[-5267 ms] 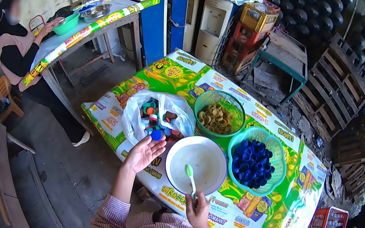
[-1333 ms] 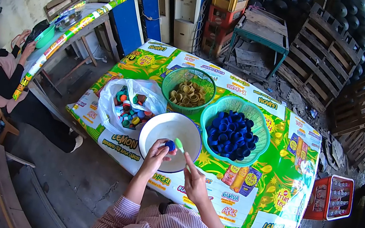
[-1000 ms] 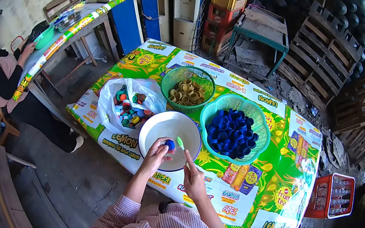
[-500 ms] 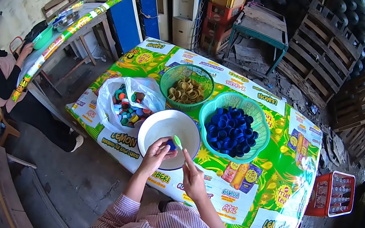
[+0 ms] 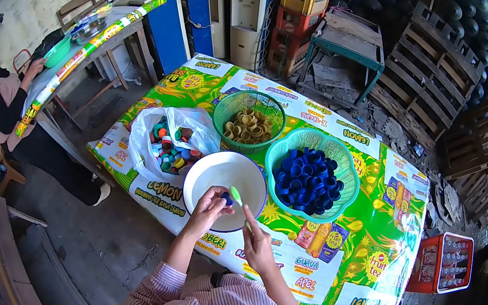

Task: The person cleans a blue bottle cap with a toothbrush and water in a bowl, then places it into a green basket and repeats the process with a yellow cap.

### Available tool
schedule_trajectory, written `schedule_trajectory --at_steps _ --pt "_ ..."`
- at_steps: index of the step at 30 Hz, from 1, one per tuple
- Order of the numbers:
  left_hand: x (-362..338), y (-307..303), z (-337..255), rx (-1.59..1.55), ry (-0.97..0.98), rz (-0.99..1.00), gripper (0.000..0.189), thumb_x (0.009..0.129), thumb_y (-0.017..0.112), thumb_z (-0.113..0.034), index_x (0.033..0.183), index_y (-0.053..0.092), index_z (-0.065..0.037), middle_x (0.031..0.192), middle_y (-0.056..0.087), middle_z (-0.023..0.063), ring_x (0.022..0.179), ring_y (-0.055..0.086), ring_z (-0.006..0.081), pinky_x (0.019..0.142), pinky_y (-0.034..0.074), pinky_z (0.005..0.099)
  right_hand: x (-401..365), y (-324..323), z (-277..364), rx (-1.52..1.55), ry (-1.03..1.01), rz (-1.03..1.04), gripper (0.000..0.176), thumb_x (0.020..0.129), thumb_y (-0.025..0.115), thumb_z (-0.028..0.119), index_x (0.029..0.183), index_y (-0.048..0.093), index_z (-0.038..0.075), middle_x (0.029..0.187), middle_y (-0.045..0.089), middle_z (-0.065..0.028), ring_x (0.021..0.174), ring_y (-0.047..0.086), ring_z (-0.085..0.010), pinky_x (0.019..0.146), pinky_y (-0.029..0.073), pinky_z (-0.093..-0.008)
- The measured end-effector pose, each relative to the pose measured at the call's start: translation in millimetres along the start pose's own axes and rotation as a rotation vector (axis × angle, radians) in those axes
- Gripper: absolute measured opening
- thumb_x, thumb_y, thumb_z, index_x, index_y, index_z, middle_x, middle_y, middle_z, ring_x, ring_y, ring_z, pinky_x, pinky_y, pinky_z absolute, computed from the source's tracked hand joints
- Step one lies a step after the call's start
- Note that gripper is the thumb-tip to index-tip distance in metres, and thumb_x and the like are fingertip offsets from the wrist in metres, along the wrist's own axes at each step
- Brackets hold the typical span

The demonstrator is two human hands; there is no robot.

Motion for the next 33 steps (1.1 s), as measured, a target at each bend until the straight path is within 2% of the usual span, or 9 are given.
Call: schedule_trajectory --at_steps 5,8,11,13,15,19,25,27,33 --pt "0.0 -4.1 5.5 -0.072 -0.038 0.030 0.021 0.091 0.041 -0.005 0.111 0.044 -0.005 0.101 0.050 0.0042 0.088 0.052 0.0114 0.080 0.048 0.0303 1.9 -10.1 -7.9 -0.074 0.014 -0.062 0.051 0.084 0.044 -0.002 0.133 0.034 0.010 0.058 0.048 -0.0143 0.048 0.043 -0.0159 0.052 0.038 -0.0247" --pt "0.4 0.2 2.2 -0.221 -0.064 -0.001 0.021 0.090 0.043 -0.007 0.112 0.044 -0.005 0.099 0.051 0.0044 0.084 0.054 0.0129 0.079 0.048 0.0312 -0.1 -4.4 4.5 -0.120 -0.198 -0.047 0.052 0.083 0.045 -0.003 0.133 0.034 0.010 0.064 0.052 -0.0171 0.051 0.048 -0.0196 0.055 0.040 -0.0256" --pt "-1.3 -2.6 6.3 -0.316 -0.095 0.032 0.021 0.090 0.043 -0.007 0.111 0.045 -0.005 0.097 0.052 0.0052 0.083 0.055 0.0131 0.079 0.048 0.0311 1.1 -5.8 -14.1 -0.145 0.059 -0.021 0.054 0.082 0.046 -0.005 0.132 0.035 0.010 0.072 0.054 -0.0200 0.060 0.053 -0.0259 0.061 0.043 -0.0283" --pt "0.2 -5.5 6.6 -0.326 -0.099 0.016 0.021 0.090 0.044 -0.008 0.111 0.045 -0.005 0.096 0.053 0.0056 0.083 0.055 0.0133 0.079 0.048 0.0311 0.6 -6.1 -6.2 -0.131 -0.001 -0.032 0.053 0.082 0.046 -0.004 0.132 0.035 0.010 0.072 0.054 -0.0198 0.060 0.053 -0.0265 0.061 0.043 -0.0287" --pt "-0.6 -6.1 7.5 -0.339 -0.109 0.001 0.021 0.090 0.044 -0.008 0.110 0.045 -0.004 0.094 0.054 0.0060 0.083 0.055 0.0136 0.079 0.049 0.0312 -2.1 1.1 4.3 -0.163 -0.126 -0.008 0.053 0.082 0.048 -0.002 0.132 0.036 0.012 0.070 0.053 -0.0204 0.056 0.054 -0.0304 0.058 0.045 -0.0369" --pt "-2.3 -5.7 8.4 -0.432 -0.140 -0.020 0.021 0.090 0.044 -0.008 0.111 0.045 -0.004 0.090 0.055 0.0063 0.083 0.057 0.0140 0.079 0.049 0.0307 0.6 -3.5 -8.0 -0.155 0.042 -0.036 0.052 0.082 0.046 -0.004 0.131 0.036 0.010 0.074 0.055 -0.0212 0.061 0.055 -0.0298 0.061 0.044 -0.0309" --pt "-0.8 -7.7 11.3 -0.430 -0.147 0.008 0.021 0.090 0.044 -0.008 0.111 0.044 -0.006 0.092 0.055 0.0065 0.084 0.057 0.0142 0.078 0.049 0.0296 -2.7 5.3 5.1 -0.152 -0.135 0.000 0.052 0.083 0.046 -0.003 0.132 0.035 0.011 0.068 0.054 -0.0196 0.056 0.054 -0.0260 0.059 0.043 -0.0289" --pt "-1.4 -5.8 9.7 -0.400 -0.134 0.022 0.021 0.090 0.044 -0.008 0.111 0.044 -0.007 0.094 0.055 0.0068 0.086 0.057 0.0143 0.079 0.049 0.0293 1.9 -0.5 -8.1 -0.112 0.161 0.011 0.051 0.083 0.046 -0.003 0.132 0.036 0.010 0.067 0.054 -0.0183 0.055 0.055 -0.0240 0.059 0.044 -0.0284" --pt "-4.9 4.6 -2.7 -0.383 -0.136 0.010 0.020 0.090 0.044 -0.008 0.109 0.044 -0.008 0.101 0.050 0.0068 0.093 0.056 0.0164 0.079 0.048 0.0301 -2.1 4.4 13.7 -0.088 -0.159 -0.008 0.050 0.084 0.046 -0.001 0.132 0.036 0.011 0.064 0.052 -0.0174 0.051 0.048 -0.0197 0.055 0.041 -0.0269"
Point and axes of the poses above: each hand's wrist, its own x-axis towards the middle knuckle, its own y-axis out of the palm, z = x × y, the point moved 6 cm from there along x, towards the middle knuckle
